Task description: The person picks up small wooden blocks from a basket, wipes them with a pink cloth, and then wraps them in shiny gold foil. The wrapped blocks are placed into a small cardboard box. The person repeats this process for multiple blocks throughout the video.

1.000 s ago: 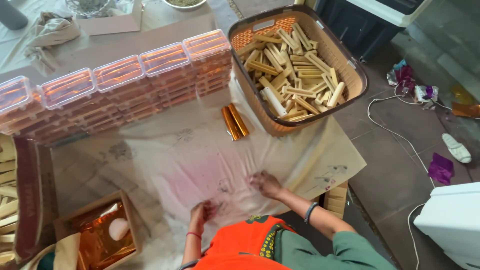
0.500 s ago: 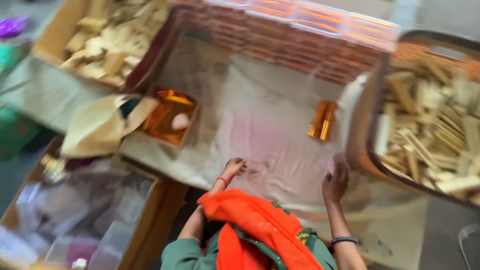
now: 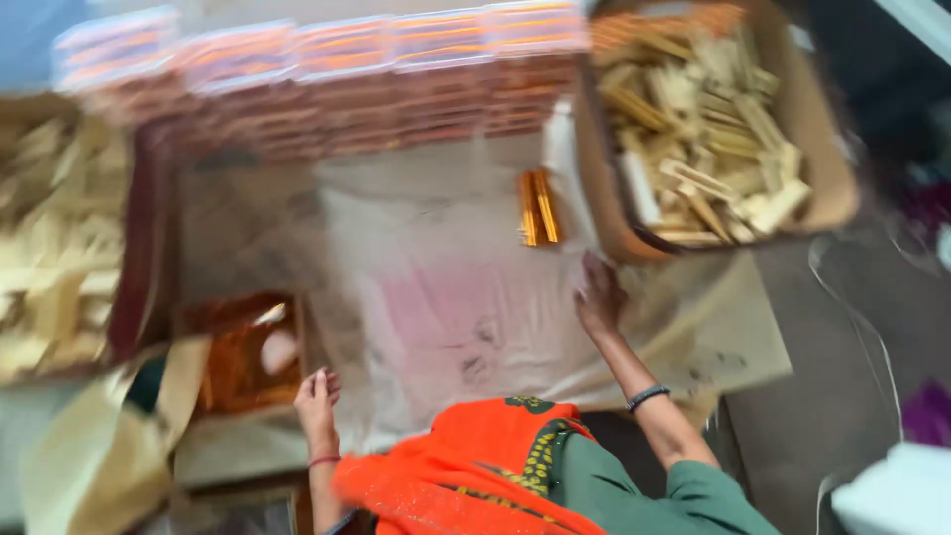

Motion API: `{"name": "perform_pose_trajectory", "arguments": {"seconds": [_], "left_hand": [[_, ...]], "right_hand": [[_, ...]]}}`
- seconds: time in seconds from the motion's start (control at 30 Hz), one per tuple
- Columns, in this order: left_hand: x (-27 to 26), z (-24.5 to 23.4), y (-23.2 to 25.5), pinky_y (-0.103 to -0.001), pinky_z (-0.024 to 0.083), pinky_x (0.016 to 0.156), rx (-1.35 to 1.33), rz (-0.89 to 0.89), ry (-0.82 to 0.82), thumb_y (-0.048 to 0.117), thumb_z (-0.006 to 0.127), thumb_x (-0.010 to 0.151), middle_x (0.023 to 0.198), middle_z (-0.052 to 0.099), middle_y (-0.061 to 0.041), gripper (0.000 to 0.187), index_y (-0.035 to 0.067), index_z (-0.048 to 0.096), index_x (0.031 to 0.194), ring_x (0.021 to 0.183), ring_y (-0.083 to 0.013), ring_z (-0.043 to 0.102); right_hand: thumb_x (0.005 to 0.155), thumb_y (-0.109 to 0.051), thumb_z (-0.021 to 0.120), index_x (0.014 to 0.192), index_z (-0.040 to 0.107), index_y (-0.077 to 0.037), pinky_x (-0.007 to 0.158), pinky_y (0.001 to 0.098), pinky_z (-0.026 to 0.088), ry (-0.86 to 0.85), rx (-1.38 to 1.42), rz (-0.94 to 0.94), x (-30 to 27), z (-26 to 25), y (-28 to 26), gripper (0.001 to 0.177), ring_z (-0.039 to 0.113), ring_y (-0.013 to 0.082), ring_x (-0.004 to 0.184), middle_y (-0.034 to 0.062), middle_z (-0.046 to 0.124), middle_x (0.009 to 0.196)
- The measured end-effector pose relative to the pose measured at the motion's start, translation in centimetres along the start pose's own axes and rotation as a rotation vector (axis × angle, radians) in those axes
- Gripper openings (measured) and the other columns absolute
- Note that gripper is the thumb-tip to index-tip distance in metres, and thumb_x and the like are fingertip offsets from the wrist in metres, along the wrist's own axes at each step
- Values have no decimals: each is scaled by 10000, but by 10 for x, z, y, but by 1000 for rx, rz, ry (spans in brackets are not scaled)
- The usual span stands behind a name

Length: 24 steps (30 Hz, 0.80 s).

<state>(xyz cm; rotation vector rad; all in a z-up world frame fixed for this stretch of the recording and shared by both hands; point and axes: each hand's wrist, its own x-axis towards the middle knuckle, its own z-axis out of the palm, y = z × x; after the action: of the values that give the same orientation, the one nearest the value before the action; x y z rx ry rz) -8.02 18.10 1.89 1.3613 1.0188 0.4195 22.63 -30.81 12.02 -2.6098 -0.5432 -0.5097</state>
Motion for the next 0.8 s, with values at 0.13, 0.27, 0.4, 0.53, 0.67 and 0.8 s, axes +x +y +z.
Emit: {"name": "perform_pose_trajectory", "arguments": {"seconds": [0.13,0.27,0.4,0.53,0.67,0.8], "left_hand": [[22,83,34,-309,557,756,32,-42,-239,332,587,1043,1058,752,-83,376,33,679,1251,876,-176,702],[38,177,39,-344,568,744,-14,-271,-529,374,540,1006,1034,760,-99,395,76,676,1228,875,-211,722],[43,231,4,-365,580,626,39,-527,-681,459,519,1025,864,757,-167,519,-21,708,1078,704,-263,720],[10,241,11,-424,610,553,85,-552,-526,363,599,979,788,745,-196,427,-53,695,982,593,-308,694],[1,243,28,-431,608,525,195,-523,-445,353,646,952,769,755,-216,438,-75,721,896,554,-321,705],[5,243,22,-476,614,503,202,-599,-383,355,677,932,754,726,-235,444,-85,702,871,529,-335,680]], "right_hand": [[920,-103,667,1268,621,-69,966,355,515,-168,181,-25,3,21,28,352,617,240,1148,79,648,1255],[948,-172,723,1097,751,-47,788,355,585,-169,409,-36,71,-100,-26,196,734,260,876,120,756,1033],[1018,-156,711,1094,766,-39,721,341,599,22,460,57,132,-132,45,150,732,198,820,105,758,944],[965,-220,708,1165,755,-66,845,381,606,22,235,286,185,-110,160,258,753,238,931,107,769,1064],[863,-360,764,1426,530,-157,1046,536,400,-298,-43,390,215,-81,201,643,479,369,1307,152,484,1461],[890,-511,751,1515,453,-241,1154,631,239,-689,-310,287,210,-54,191,744,290,375,1479,152,283,1631]]}}
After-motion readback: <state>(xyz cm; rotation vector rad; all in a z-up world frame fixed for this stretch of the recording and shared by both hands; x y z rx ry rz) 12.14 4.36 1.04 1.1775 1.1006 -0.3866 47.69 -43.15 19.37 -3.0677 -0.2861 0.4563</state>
